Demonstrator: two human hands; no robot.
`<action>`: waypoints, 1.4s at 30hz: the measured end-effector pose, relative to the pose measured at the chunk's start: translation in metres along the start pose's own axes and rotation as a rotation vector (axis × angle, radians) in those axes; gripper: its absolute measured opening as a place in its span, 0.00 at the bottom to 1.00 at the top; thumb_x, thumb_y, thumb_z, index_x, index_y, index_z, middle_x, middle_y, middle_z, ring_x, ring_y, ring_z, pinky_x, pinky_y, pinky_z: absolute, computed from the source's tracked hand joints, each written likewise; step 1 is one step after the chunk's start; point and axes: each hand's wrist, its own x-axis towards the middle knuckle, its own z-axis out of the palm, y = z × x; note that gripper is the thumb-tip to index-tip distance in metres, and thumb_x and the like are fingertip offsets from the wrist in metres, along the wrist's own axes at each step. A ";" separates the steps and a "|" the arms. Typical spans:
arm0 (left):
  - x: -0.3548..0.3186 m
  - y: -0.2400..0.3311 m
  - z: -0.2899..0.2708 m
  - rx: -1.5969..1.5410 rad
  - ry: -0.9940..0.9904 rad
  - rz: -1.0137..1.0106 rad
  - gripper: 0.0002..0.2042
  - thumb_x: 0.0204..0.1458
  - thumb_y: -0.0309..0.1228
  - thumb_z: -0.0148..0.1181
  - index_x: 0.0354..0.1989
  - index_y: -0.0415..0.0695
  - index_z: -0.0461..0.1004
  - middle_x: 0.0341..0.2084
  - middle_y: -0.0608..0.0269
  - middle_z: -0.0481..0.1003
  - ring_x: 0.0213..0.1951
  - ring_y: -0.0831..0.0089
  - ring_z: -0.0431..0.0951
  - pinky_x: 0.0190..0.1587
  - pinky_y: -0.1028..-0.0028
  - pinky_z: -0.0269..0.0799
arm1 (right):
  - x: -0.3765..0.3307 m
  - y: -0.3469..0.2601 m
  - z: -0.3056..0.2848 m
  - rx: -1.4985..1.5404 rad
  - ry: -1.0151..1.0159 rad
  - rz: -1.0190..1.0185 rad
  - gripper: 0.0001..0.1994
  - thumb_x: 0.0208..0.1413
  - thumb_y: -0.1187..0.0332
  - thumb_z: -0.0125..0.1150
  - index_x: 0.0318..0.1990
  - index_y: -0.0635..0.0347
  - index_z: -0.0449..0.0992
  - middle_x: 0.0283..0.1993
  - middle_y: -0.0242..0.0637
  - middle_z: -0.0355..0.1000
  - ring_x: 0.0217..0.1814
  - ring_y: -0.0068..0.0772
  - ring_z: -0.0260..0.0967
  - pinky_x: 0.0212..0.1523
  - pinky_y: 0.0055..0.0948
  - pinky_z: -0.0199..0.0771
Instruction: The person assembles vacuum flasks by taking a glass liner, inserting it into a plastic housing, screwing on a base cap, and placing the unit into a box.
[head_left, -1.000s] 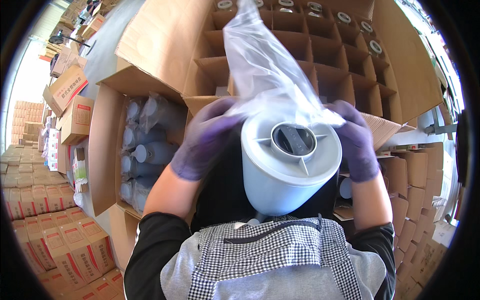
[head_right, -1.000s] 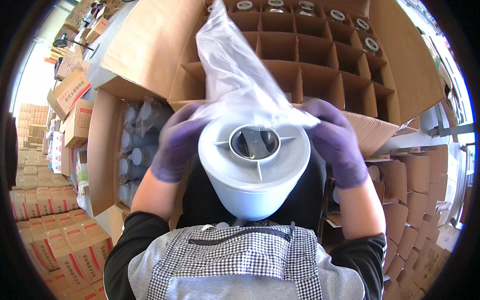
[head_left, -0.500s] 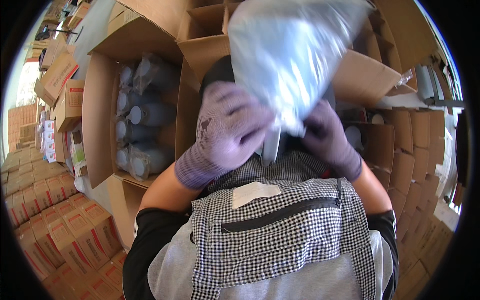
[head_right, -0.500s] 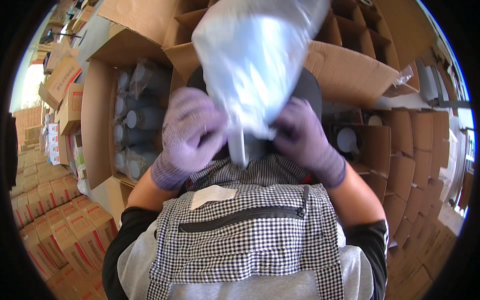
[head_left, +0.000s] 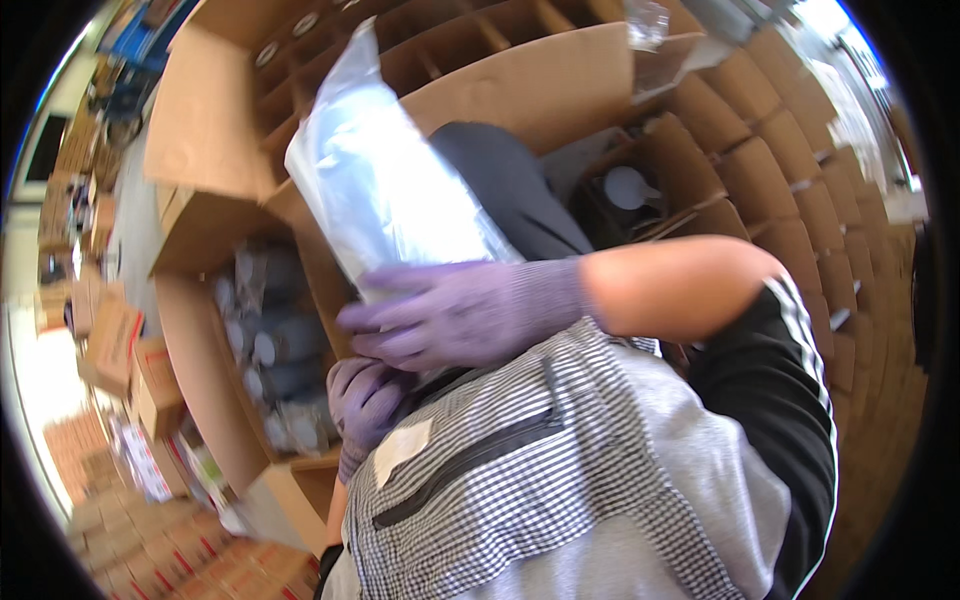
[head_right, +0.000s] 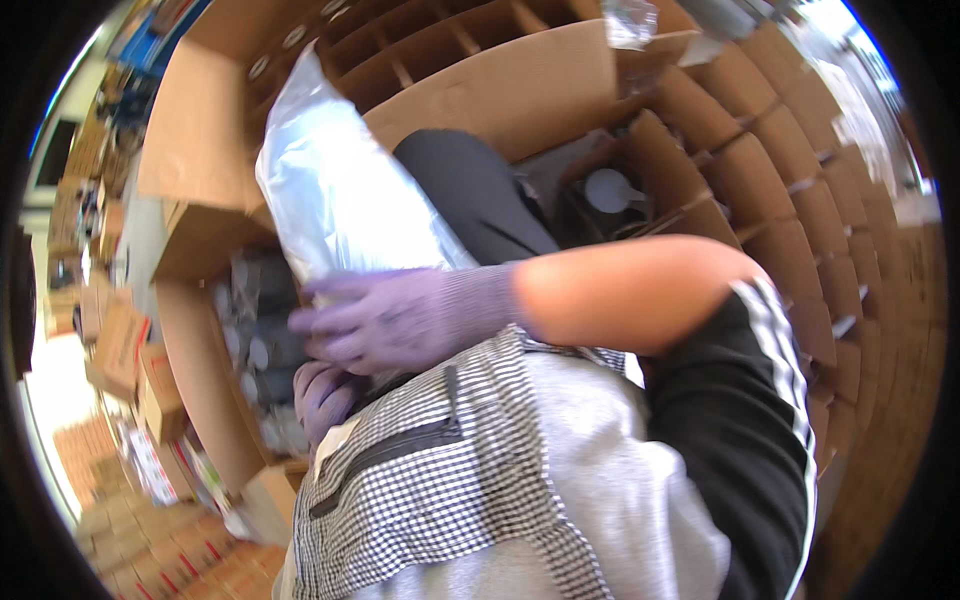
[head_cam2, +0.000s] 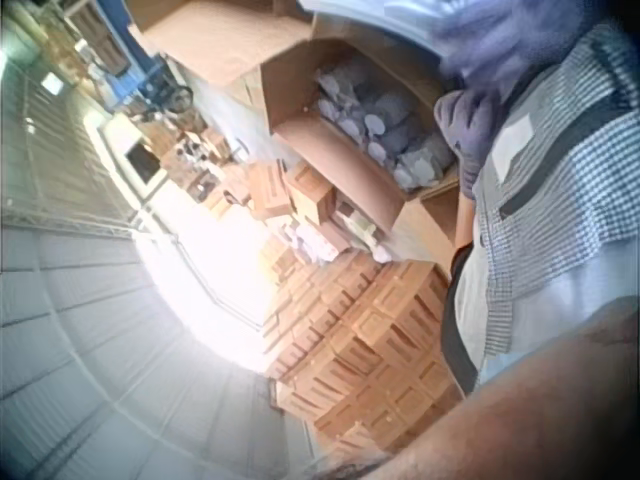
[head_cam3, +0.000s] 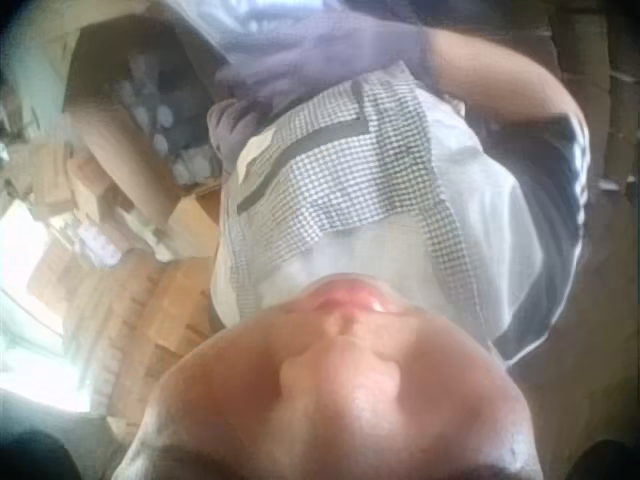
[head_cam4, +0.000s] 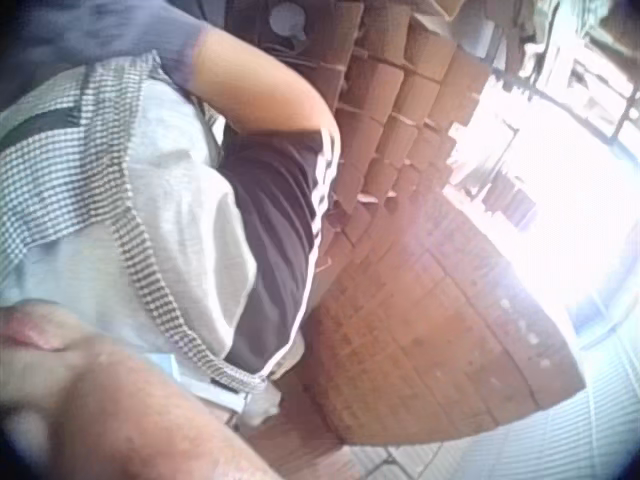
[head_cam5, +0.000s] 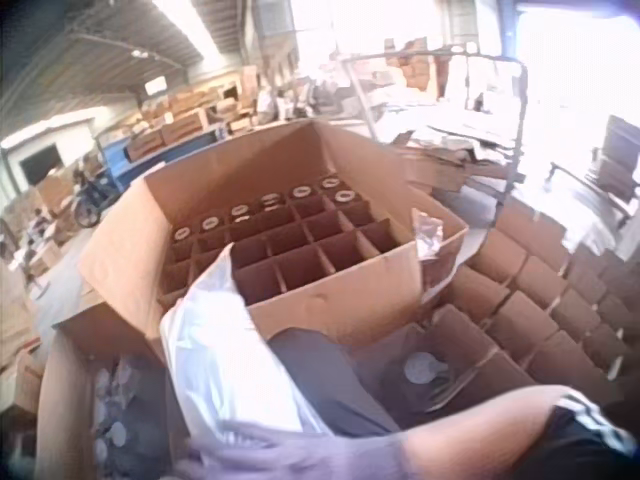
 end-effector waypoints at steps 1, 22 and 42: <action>0.003 -0.002 0.000 -0.016 0.007 0.034 0.12 0.33 0.28 0.71 0.31 0.49 0.84 0.30 0.67 0.79 0.36 0.62 0.78 0.46 0.59 0.73 | 0.006 0.004 0.004 -0.076 -0.101 -0.026 0.18 0.55 0.62 0.62 0.54 0.49 0.80 0.57 0.32 0.75 0.67 0.39 0.68 0.79 0.53 0.52; 0.095 -0.015 0.068 -0.682 -0.066 -0.091 0.12 0.49 0.09 0.61 0.42 0.32 0.79 0.42 0.53 0.76 0.43 0.67 0.78 0.46 0.76 0.75 | -0.214 -0.084 -0.187 0.504 1.392 1.324 0.29 0.58 0.63 0.68 0.65 0.64 0.71 0.64 0.44 0.74 0.66 0.45 0.72 0.68 0.42 0.71; -0.241 -0.238 -0.116 0.225 0.284 -1.373 0.18 0.56 0.35 0.69 0.51 0.38 0.81 0.43 0.53 0.83 0.47 0.66 0.82 0.54 0.69 0.76 | -0.371 -0.119 -0.060 0.171 -0.222 2.036 0.17 0.62 0.69 0.58 0.56 0.68 0.76 0.53 0.50 0.78 0.59 0.44 0.75 0.63 0.37 0.71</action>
